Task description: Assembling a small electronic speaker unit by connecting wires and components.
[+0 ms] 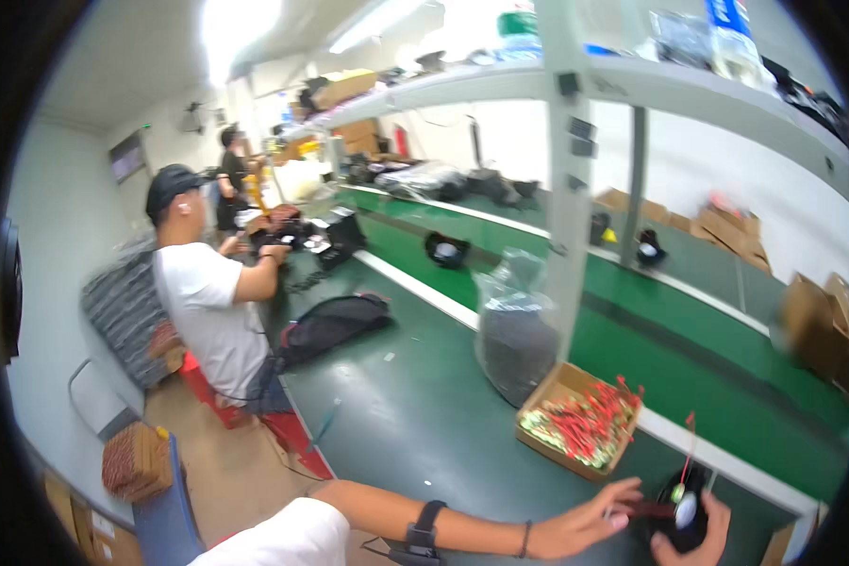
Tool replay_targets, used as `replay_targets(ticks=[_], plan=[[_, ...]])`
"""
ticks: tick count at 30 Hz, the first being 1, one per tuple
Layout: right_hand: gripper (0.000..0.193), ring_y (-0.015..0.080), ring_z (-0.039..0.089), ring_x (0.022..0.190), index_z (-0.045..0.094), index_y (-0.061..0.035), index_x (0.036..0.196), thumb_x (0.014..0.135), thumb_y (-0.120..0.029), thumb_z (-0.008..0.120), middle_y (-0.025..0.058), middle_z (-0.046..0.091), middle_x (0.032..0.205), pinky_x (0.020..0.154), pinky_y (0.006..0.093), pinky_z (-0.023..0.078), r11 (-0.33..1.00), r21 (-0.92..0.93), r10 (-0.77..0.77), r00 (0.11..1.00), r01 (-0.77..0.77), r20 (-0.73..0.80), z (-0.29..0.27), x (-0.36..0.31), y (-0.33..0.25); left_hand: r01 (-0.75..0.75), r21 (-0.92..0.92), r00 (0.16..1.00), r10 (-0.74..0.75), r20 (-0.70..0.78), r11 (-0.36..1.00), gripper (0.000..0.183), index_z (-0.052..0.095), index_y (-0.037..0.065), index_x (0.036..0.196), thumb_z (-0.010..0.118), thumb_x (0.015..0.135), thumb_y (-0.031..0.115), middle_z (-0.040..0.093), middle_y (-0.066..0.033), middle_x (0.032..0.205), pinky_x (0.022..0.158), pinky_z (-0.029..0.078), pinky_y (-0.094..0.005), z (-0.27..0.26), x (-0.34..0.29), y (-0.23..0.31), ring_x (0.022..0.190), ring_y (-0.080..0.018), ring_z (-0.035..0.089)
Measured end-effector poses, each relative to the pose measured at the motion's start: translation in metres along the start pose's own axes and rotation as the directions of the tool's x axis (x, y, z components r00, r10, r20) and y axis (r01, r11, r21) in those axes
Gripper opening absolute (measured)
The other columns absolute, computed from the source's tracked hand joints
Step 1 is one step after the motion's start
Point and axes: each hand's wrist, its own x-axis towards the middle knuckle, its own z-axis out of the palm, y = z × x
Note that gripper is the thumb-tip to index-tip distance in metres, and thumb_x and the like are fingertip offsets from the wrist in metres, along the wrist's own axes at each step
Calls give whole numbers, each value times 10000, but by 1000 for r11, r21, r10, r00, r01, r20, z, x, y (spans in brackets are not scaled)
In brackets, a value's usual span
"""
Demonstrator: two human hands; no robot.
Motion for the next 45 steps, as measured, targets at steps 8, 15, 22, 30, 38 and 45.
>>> replay_targets(ticks=[8,15,22,30,38,45], plan=[[754,378,670,917,635,85,1186,619,-368,843,270,688,1005,842,412,543,914,-310,125,909,-261,-398,5,154,84,13,84,999,-10,-31,996,512,233,18,1522,389,1092,247,438,-210,1416,1032,478,-419,-20,-8,32,1213,-264,540],[913,451,466,1296,437,57,1420,724,-378,838,326,501,1351,1110,471,394,897,45,371,695,-440,-615,-7,200,173,48,89,999,-50,18,995,443,319,19,1476,356,1087,229,475,-194,1346,965,512,-399,-2,0,23,1140,-255,568],[947,389,493,1204,224,58,1500,776,-186,786,286,355,1403,1035,444,449,960,145,264,606,-239,-750,49,150,136,41,168,999,-42,3,985,430,345,-6,1448,377,1079,212,506,-186,1287,911,519,-368,-2,-5,30,1062,-234,588],[739,230,586,837,323,29,1402,793,-54,733,197,456,1202,790,369,521,950,279,308,580,-142,-754,57,144,139,220,253,974,-228,-1,942,273,638,-15,1055,442,1093,172,659,-66,937,835,484,-269,6,-9,47,880,-133,596],[689,235,544,737,323,-18,1431,832,-5,665,175,483,1138,716,356,500,953,291,276,634,-83,-723,80,155,141,202,370,972,-232,38,907,409,641,-25,994,374,1106,264,632,-80,904,814,472,-295,7,-9,58,847,-162,580],[479,232,568,647,415,-44,1256,845,-2,656,99,549,872,642,382,477,955,248,289,704,-163,-649,62,147,141,144,375,980,-186,78,916,365,591,-31,1143,381,1107,266,645,-123,994,816,486,-307,4,-7,49,863,-191,593]])
